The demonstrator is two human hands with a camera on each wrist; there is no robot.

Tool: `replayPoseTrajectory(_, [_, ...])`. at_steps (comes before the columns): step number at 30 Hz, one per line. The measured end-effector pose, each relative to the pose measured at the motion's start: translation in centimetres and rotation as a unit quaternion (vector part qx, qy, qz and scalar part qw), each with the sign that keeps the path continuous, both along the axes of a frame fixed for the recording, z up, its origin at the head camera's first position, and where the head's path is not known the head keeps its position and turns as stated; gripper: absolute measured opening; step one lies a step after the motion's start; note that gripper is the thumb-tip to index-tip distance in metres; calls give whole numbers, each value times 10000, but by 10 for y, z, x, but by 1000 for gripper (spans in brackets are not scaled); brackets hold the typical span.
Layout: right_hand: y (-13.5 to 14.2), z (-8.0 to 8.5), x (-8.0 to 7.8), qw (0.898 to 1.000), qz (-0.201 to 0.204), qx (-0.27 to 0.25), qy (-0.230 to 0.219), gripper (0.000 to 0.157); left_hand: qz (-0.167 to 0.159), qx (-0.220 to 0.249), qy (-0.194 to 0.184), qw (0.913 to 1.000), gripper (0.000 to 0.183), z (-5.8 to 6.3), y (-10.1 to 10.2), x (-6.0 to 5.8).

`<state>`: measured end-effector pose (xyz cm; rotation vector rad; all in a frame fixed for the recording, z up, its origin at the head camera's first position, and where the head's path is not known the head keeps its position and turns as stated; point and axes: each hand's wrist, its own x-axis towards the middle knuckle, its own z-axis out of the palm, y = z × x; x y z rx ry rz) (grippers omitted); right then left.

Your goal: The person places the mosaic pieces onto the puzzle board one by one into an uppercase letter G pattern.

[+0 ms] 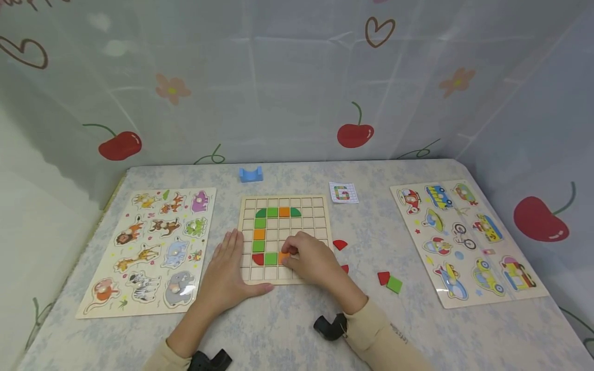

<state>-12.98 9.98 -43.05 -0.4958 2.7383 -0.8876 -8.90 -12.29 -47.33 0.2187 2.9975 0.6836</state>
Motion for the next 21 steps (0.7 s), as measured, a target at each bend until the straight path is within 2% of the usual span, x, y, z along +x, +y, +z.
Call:
replayPoseTrajectory(5, [3,3,3,9998,153,58,105,13,-9,-27,-49,10000,140,1,0,0])
replayPoseTrajectory(9, [15,8,5,9995,302,-15,-40,16,-7,-30,-106,9999,140,1,0,0])
replayPoseTrajectory(14, [43,15,7,9993,197,-134,-291,19,-2,-29,-87,10000,141,0,1,-1])
replayPoseTrajectory(21, [88,18,9,9988,77,95,-468,27,-20,20,-3,10000,142,0,0,0])
